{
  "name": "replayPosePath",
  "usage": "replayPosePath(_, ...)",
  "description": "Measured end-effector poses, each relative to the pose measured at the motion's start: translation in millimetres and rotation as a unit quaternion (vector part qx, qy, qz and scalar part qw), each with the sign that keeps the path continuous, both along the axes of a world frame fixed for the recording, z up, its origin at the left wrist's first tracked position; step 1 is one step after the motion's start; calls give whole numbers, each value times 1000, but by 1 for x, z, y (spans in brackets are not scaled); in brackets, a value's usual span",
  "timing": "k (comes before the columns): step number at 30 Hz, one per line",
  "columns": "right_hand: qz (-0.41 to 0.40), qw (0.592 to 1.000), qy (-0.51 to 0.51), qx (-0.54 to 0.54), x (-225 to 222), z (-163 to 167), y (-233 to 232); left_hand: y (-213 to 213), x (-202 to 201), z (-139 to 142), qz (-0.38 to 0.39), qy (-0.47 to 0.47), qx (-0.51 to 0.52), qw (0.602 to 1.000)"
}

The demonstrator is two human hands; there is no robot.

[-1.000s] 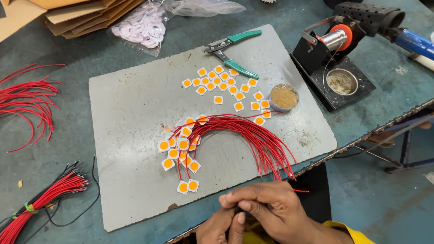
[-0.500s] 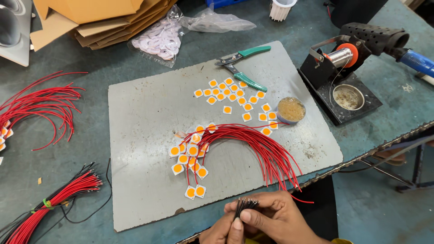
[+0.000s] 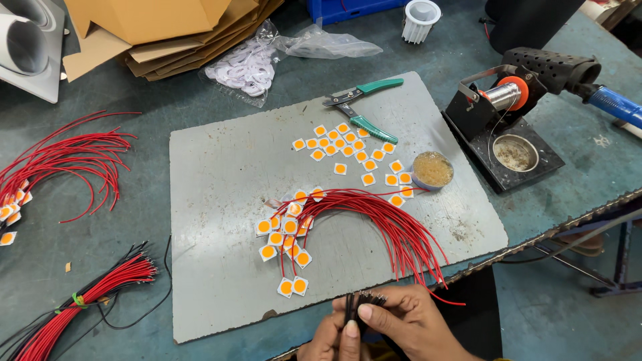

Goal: The person solders red wires to small square LED modules using a soldering iron and solder wire. They then apply flux to the ends of black wires and organize the completed LED assemblies on the workbench.

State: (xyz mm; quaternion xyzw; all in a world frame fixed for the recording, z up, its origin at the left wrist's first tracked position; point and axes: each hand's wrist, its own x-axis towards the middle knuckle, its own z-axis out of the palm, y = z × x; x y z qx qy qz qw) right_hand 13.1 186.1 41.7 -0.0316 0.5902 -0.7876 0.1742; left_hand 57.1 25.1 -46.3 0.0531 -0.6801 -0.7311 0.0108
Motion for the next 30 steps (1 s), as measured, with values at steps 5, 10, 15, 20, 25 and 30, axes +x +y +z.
replayPosePath(5,-2,999,-52,13,0,-2,1,1,-3,14,-5,13,-60,998)
replayPosePath(10,14,999,-40,14,-2,0,-1,3,-7,32,17,-25,-51,998)
replayPosePath(15,39,996,-82,-2,-3,0,-3,-5,-11,48,-12,66,-121,990)
replayPosePath(20,50,996,-77,-22,-2,-2,-2,-9,-12,51,-97,-86,-175,976)
replayPosePath(25,44,996,-75,-15,0,0,-3,-10,-10,42,-60,1,-152,987)
replayPosePath(30,50,996,-67,-2,-1,4,-5,-10,-10,26,-21,152,-170,973)
